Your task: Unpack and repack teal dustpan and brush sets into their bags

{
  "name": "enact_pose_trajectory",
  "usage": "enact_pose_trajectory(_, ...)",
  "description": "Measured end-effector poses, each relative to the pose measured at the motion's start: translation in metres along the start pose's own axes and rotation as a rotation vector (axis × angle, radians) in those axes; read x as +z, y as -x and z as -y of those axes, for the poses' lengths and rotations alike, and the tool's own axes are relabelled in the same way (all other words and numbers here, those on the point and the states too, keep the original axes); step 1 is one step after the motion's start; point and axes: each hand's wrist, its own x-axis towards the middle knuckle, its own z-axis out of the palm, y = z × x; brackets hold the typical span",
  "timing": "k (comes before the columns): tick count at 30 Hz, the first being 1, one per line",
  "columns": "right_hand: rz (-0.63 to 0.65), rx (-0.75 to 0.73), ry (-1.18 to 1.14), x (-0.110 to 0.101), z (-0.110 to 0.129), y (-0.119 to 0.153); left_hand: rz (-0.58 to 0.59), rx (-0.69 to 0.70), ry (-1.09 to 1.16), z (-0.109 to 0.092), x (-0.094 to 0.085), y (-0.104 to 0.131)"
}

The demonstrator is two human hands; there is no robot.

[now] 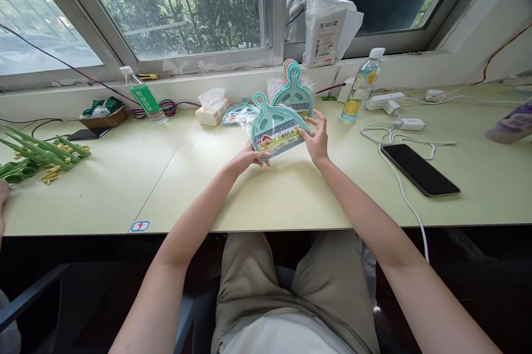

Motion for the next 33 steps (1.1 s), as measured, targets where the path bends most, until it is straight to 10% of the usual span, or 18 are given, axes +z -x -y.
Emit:
enact_pose_trajectory(4, 0.165, 0.413, -0.357, 0.001, -0.007, -0.005, 0.002, -0.023, -0.008, 0.006, -0.002, -0.001)
enact_pose_trajectory(8, 0.162, 0.496, -0.473, -0.001, -0.009, -0.005, -0.015, -0.016, 0.015, 0.007, -0.003, -0.006)
enact_pose_trajectory(13, 0.069, 0.484, -0.485, -0.001, -0.009, -0.006, -0.010, 0.025, 0.019, 0.004, -0.001, -0.009)
enact_pose_trajectory(23, 0.110, 0.340, -0.392, 0.009, -0.006, -0.001, -0.426, 0.029, -0.009, 0.028, 0.000, -0.023)
enact_pose_trajectory(33, -0.100, 0.036, 0.150, 0.004, -0.018, -0.007, -0.587, 0.212, -0.745, 0.033, -0.016, -0.057)
